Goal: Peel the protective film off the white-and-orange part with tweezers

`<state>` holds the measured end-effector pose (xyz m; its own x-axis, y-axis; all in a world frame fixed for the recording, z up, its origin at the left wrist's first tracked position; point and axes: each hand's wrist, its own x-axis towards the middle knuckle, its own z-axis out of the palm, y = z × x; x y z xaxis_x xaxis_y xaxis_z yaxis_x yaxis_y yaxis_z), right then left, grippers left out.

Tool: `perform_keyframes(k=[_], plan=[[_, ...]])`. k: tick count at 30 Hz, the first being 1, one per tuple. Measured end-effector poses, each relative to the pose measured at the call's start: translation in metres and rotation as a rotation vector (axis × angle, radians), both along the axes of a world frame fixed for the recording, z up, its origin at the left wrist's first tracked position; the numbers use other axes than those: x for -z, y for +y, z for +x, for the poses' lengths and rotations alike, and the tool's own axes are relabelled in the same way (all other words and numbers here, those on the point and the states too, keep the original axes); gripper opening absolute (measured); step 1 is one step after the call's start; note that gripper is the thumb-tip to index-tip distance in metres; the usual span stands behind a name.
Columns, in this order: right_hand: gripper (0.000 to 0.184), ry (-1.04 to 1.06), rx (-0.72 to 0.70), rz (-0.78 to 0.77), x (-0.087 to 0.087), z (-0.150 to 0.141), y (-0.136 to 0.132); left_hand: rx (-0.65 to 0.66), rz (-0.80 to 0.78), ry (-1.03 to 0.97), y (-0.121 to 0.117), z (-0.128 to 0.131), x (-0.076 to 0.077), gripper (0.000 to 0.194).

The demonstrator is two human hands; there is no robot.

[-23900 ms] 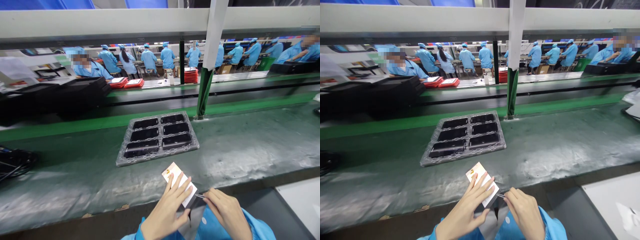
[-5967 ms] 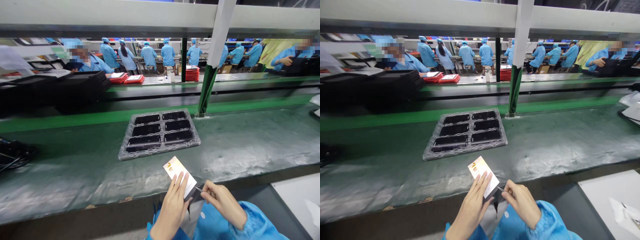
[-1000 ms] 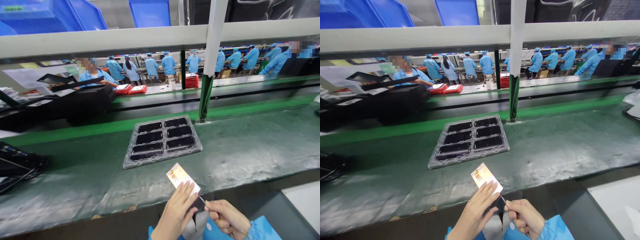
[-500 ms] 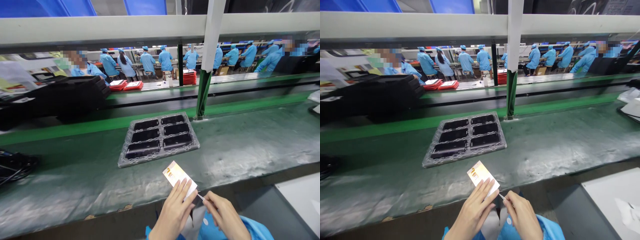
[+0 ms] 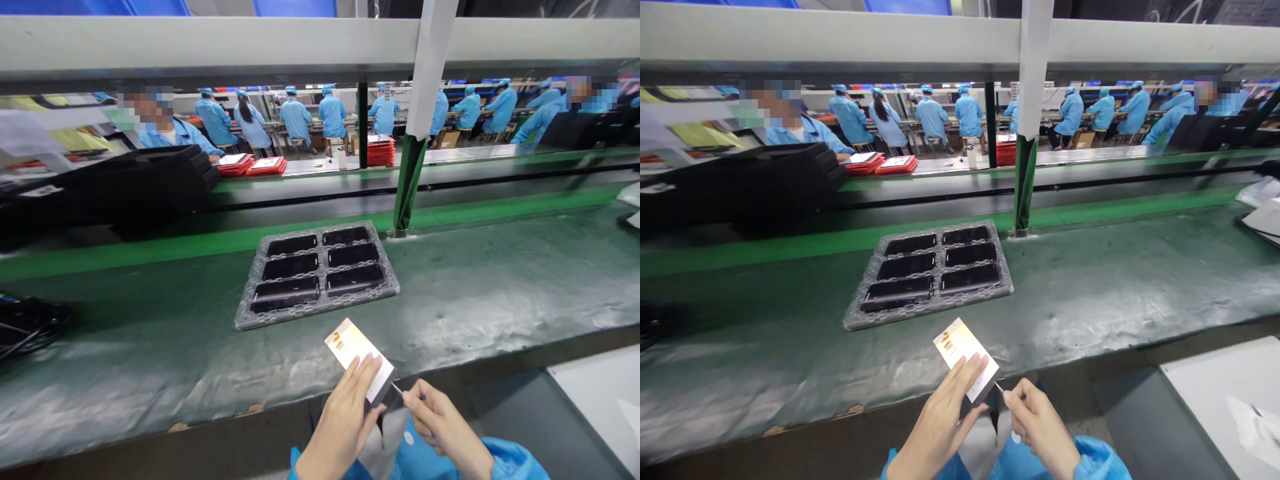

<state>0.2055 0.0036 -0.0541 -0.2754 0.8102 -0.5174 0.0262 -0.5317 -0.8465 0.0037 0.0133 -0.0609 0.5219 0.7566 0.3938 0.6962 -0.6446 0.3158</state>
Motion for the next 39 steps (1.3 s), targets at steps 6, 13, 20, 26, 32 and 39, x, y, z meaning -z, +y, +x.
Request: perform_keyframes(k=[6, 13, 20, 26, 32, 39], plan=[[0.063, -0.13, -0.032, 0.203, -0.002, 0.006, 0.0, -0.002, -0.011, -0.009, 0.0, 0.0, 0.0, 0.053], [0.075, -0.101, -0.094, 0.072, -0.008, 0.006, 0.005, -0.012, -0.017, -0.015, 0.0, 0.0, 0.001, 0.054], [0.066, -0.015, -0.032, 0.108, 0.001, 0.002, 0.003, -0.01, -0.028, -0.024, 0.0, 0.001, 0.001, 0.058], [0.051, -0.195, -0.144, 0.146, -0.008, 0.015, 0.007, -0.001, -0.035, -0.006, 0.001, 0.0, 0.001, 0.055], [0.042, -0.449, -0.264, 0.352, -0.017, 0.023, 0.016, 0.025, -0.024, -0.007, 0.003, -0.004, -0.001, 0.057], [0.019, -0.534, -0.414, 0.41, -0.029, 0.021, 0.022, 0.155, -0.103, -0.049, 0.008, -0.018, -0.01, 0.074]])
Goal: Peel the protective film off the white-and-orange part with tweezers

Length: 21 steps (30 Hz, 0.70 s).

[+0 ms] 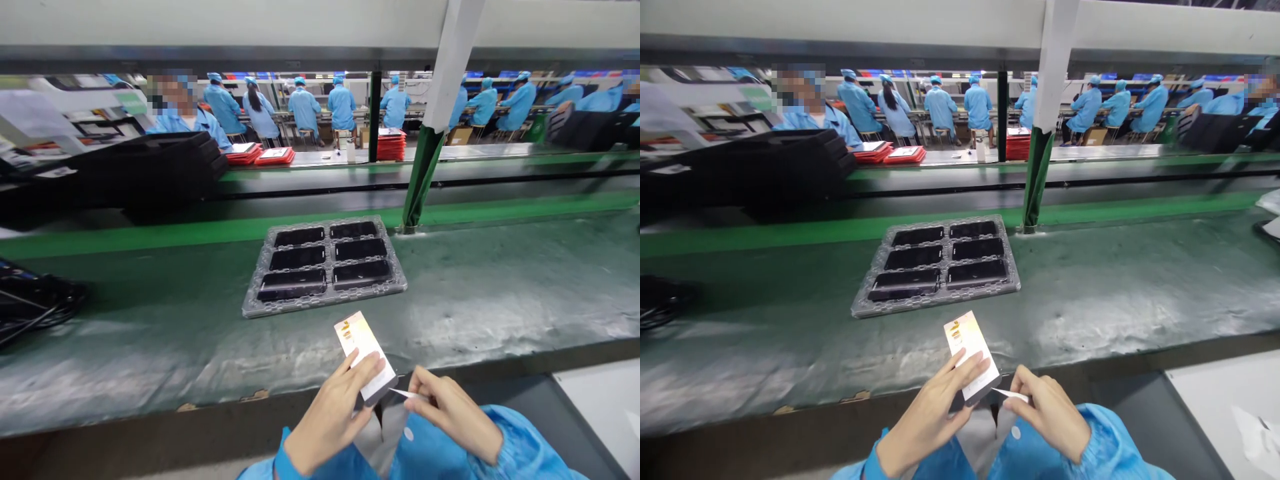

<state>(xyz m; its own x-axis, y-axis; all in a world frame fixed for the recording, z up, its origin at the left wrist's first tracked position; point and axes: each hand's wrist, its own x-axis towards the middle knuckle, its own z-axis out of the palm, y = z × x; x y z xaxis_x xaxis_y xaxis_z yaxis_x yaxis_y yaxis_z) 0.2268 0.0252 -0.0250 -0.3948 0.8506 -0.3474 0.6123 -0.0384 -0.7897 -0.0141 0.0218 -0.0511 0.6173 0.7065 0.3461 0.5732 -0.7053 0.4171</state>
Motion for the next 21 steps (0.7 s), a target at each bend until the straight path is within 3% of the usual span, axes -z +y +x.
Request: perform_keyframes(k=[8, 11, 17, 21], plan=[[0.034, -0.115, -0.089, 0.114, -0.004, -0.005, 0.004, 0.017, -0.054, 0.004, 0.002, -0.004, -0.008, 0.076], [0.031, -0.2, -0.057, 0.138, 0.0, -0.007, 0.001, 0.018, -0.061, 0.004, 0.002, -0.003, -0.008, 0.076], [0.021, -0.126, -0.097, 0.143, 0.002, -0.006, 0.004, 0.042, -0.066, 0.001, 0.002, -0.005, -0.01, 0.078], [0.025, -0.076, -0.183, 0.231, 0.013, -0.002, 0.007, 0.047, -0.067, -0.014, 0.004, -0.009, 0.004, 0.076]])
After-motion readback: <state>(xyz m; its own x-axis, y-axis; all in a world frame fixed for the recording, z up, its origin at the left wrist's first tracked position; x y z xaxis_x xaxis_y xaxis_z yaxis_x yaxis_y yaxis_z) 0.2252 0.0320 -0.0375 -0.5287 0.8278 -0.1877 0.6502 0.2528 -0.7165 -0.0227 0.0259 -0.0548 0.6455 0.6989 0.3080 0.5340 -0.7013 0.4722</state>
